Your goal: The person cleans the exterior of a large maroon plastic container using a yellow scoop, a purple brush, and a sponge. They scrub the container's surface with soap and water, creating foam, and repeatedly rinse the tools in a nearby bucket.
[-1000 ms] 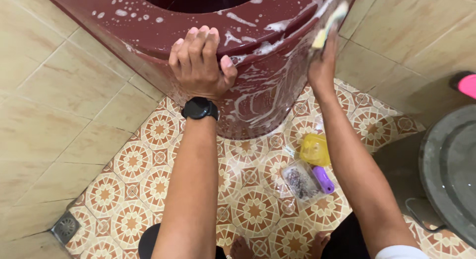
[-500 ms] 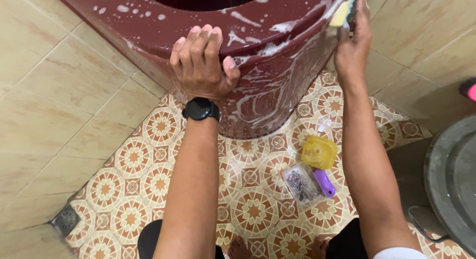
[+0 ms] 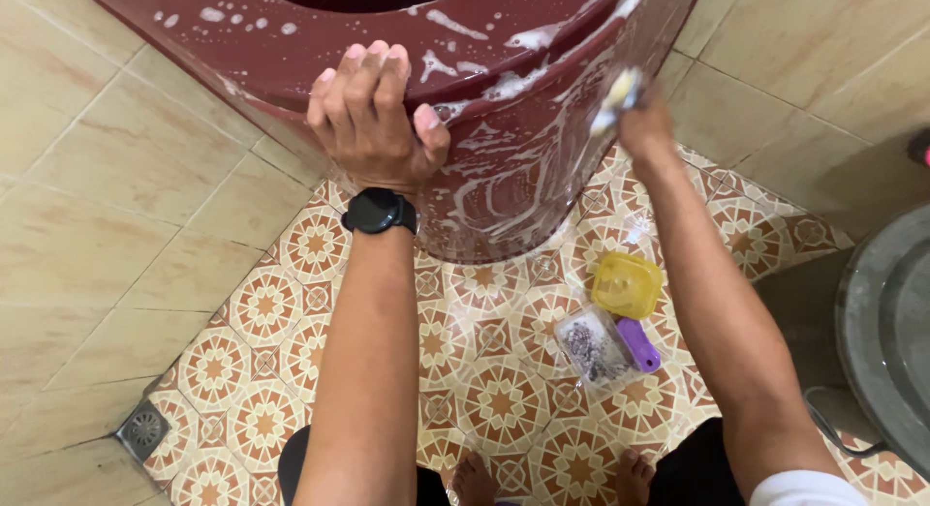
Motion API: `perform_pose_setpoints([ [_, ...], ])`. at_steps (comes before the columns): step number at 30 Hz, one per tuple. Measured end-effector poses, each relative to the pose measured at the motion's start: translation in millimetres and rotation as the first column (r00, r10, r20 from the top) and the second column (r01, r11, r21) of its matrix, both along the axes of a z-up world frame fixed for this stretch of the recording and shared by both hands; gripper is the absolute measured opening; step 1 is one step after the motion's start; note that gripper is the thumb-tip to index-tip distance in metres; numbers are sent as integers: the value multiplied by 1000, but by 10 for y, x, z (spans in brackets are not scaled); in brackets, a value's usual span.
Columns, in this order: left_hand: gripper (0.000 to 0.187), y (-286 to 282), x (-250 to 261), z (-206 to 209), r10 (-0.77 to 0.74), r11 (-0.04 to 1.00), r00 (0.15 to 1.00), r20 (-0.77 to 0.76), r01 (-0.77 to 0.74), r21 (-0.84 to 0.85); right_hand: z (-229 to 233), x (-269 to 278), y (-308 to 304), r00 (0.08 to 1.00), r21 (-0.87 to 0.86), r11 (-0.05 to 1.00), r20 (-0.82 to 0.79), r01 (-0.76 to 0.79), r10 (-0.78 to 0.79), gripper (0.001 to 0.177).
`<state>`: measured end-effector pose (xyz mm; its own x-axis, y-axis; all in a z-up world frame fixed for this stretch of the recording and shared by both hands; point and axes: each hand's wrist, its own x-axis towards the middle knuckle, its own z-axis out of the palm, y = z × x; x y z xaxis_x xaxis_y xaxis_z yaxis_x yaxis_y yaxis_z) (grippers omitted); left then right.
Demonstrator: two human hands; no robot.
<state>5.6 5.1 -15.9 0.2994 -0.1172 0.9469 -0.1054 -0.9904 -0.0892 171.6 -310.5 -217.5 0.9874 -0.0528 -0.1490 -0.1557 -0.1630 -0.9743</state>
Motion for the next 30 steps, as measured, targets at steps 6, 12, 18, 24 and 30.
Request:
perform_pose_setpoints([
  [6, 44, -25, -31, 37, 4, 1000, 1000, -11, -4, -4, -441, -102, 198, 914, -259, 948, 400, 187, -71, 48],
  [12, 45, -31, -30, 33, -2, 1000, 1000, -15, 2, -1, -1346, -345, 442, 969, -324, 936, -242, -136, 57, 72],
  [18, 45, 17, 6, 10, 5, 1000, 1000, 1, -5, 27, 397, -476, 269, 998, 45, 998, 49, 47, -49, 66],
  [24, 46, 8, -16, -5, 8, 1000, 1000, -15, -7, 17, 328, -587, 498, 820, -284, 928, 570, 241, -39, 78],
  [30, 45, 2, 6, -20, 19, 999, 1000, 8, -19, 25, -1518, -662, 519, 913, -426, 904, 384, 43, 137, 69],
])
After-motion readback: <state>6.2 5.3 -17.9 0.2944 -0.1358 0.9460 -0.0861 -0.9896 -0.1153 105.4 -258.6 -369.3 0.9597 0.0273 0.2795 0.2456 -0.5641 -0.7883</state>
